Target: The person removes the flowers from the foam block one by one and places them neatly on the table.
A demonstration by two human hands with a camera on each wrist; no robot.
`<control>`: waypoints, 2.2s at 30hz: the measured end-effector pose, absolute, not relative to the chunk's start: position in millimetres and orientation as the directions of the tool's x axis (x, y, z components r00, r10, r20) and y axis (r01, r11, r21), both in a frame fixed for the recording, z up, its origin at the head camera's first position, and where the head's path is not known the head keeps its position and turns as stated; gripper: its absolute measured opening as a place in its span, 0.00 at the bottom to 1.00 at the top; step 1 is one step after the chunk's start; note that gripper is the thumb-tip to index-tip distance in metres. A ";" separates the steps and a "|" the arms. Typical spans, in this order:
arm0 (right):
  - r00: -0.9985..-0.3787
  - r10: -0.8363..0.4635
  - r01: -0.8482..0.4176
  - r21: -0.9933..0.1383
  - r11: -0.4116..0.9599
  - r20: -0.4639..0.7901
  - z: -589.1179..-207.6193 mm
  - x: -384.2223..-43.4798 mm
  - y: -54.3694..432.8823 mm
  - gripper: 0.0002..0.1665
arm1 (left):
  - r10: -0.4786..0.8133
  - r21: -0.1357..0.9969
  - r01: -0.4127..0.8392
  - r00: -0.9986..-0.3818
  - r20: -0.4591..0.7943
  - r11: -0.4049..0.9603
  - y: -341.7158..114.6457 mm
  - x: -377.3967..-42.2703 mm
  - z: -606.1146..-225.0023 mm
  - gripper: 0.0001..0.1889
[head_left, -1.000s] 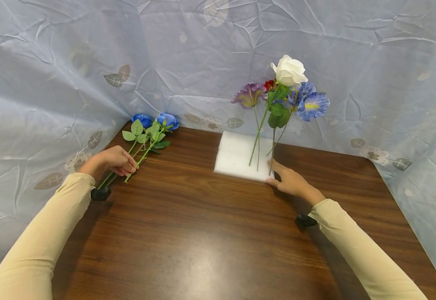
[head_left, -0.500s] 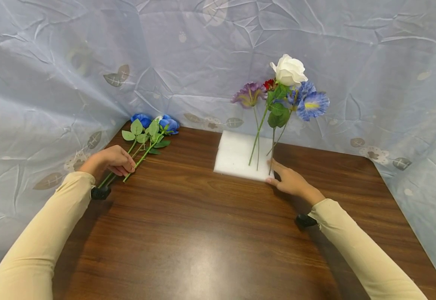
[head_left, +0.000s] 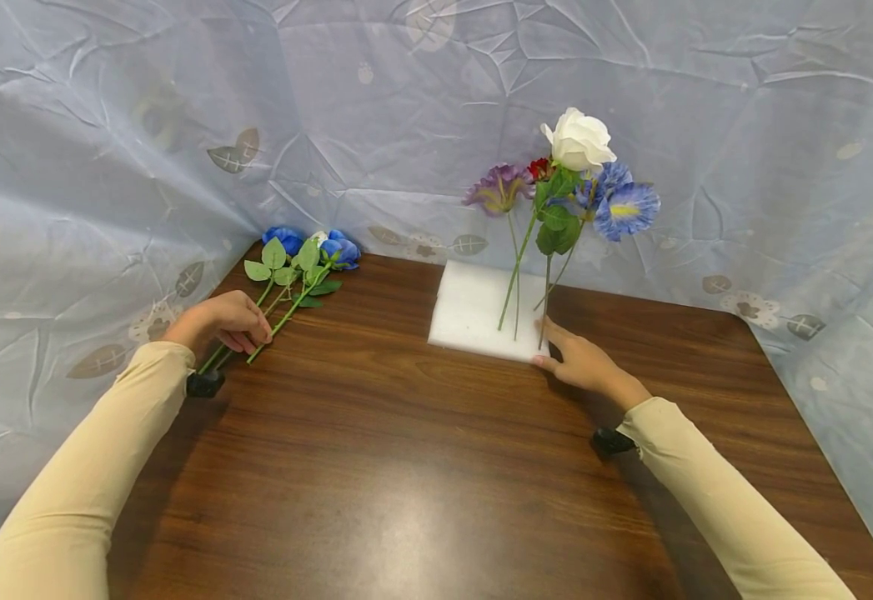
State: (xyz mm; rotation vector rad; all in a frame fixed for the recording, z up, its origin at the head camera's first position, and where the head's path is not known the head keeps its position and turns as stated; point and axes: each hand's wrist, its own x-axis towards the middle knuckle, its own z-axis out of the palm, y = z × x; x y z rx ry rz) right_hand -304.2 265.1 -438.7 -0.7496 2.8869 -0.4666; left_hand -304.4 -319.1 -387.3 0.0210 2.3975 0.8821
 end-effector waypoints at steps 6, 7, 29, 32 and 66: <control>-0.868 -0.496 -0.462 -0.319 0.828 -0.031 -438.2 -304.4 265.3 0.44 | 0.214 0.602 -0.172 -0.831 -0.514 0.779 -318.5 -303.3 -386.0 0.10; -0.867 -0.497 -0.463 -0.318 0.827 -0.028 -438.1 -304.4 265.2 0.44 | 0.214 0.602 -0.171 -0.831 -0.513 0.780 -318.5 -303.1 -385.9 0.10; -0.868 -0.496 -0.464 -0.328 0.823 -0.018 -440.0 -304.8 264.7 0.44 | 0.163 0.627 -0.157 -0.892 -0.423 0.763 -308.2 -307.4 -376.9 0.14; -0.867 -0.499 -0.465 -0.330 0.821 -0.019 -439.9 -304.5 265.1 0.44 | 0.136 0.641 -0.139 -0.923 -0.360 0.755 -302.8 -311.2 -374.8 0.14; -0.870 -0.493 -0.459 -0.333 0.824 -0.021 -441.7 -303.7 267.5 0.44 | 0.384 0.895 0.141 -0.923 -0.035 0.422 -76.2 -354.3 -394.7 0.17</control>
